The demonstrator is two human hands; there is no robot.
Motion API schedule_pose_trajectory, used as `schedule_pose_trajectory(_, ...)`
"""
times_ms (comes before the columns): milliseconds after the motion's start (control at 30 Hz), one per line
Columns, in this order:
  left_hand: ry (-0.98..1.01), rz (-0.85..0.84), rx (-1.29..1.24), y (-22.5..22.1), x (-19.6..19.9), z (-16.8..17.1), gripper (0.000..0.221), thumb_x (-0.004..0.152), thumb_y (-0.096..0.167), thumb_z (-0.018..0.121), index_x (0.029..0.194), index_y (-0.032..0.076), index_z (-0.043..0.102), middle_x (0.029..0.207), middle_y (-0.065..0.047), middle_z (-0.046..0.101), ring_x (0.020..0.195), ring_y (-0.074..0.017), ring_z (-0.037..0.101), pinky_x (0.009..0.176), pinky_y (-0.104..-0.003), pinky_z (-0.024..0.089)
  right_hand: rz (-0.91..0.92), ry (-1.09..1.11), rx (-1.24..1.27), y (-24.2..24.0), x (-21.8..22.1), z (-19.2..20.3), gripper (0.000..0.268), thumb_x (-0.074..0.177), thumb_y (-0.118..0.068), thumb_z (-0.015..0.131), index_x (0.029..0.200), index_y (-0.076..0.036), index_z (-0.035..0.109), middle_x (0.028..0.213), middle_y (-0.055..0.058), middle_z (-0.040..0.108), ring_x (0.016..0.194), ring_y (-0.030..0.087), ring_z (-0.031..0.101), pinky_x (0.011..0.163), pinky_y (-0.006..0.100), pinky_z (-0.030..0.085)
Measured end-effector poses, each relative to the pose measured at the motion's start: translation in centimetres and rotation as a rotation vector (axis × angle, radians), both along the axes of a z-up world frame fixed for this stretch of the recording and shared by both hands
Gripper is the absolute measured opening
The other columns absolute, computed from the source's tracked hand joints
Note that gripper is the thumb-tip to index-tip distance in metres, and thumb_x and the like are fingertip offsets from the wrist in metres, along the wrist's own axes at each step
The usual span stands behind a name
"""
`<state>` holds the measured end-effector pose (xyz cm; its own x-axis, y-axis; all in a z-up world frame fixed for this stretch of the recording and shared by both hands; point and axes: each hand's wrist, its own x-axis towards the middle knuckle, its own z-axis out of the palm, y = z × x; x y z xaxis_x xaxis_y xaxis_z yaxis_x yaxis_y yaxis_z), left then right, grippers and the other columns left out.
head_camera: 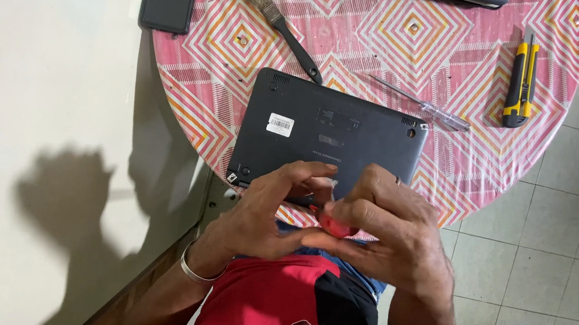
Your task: Unscrewing the back cover of a laptop using a manual screwdriver on a repair table.
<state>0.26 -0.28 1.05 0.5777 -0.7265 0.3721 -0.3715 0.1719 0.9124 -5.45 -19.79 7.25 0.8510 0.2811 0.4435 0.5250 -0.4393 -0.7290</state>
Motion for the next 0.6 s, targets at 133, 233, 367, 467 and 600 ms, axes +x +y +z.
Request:
schedule_pose_trajectory(133,-0.008,0.024,0.024,-0.4,0.2,-0.8,0.056,0.102,0.032,0.064,0.146,0.003,0.043,0.109,-0.011,0.067,0.097,-0.0201,0.074,0.092,-0.032,0.067,-0.190,-0.077,-0.180,0.0,0.0,-0.4,0.047,0.077,-0.048,0.082,0.077,-0.011,0.053,0.075,0.003,0.045,0.065,0.018,0.044,0.057,0.032,0.036)
schedule_pose_trajectory(233,0.013,0.039,0.049,0.1,0.1,-0.8,0.053,0.101,0.014,0.072,0.144,0.003,0.043,0.115,-0.013,0.071,0.102,-0.0227,0.078,0.091,-0.032,0.069,-0.072,0.060,-0.099,-0.3,-0.2,1.6,0.033,0.089,-0.039,0.066,0.099,-0.008,0.059,0.103,0.010,0.056,0.092,0.025,0.056,0.080,0.038,0.046)
schedule_pose_trajectory(367,0.049,-0.024,-0.007,0.4,0.2,-0.5,0.051,0.101,0.007,0.054,0.149,0.002,0.039,0.122,-0.016,0.070,0.100,-0.0253,0.080,0.088,-0.033,0.070,0.044,0.021,-0.023,-0.7,-0.2,0.3,0.018,0.100,-0.007,0.063,0.117,-0.003,0.068,0.116,0.009,0.074,0.104,0.025,0.077,0.088,0.039,0.057)
schedule_pose_trajectory(467,0.069,-0.022,0.010,0.1,0.1,0.6,0.054,0.104,0.025,0.058,0.149,0.001,0.039,0.130,-0.018,0.065,0.119,-0.0288,0.074,0.105,-0.039,0.065,-0.084,-0.096,-0.120,0.1,-0.2,-0.4,0.031,0.085,-0.026,0.086,0.091,-0.007,0.062,0.080,0.000,0.060,0.066,0.016,0.055,0.068,0.034,0.047)
schedule_pose_trajectory(600,0.030,0.040,0.043,-0.3,-0.2,-1.4,0.068,0.102,0.055,0.054,0.148,0.006,0.042,0.116,-0.010,0.064,0.100,-0.0196,0.072,0.095,-0.034,0.065,-0.198,-0.123,-0.228,0.4,0.3,0.0,0.048,0.085,-0.043,0.082,0.077,-0.012,0.046,0.074,0.003,0.045,0.067,0.024,0.037,0.060,0.036,0.034)
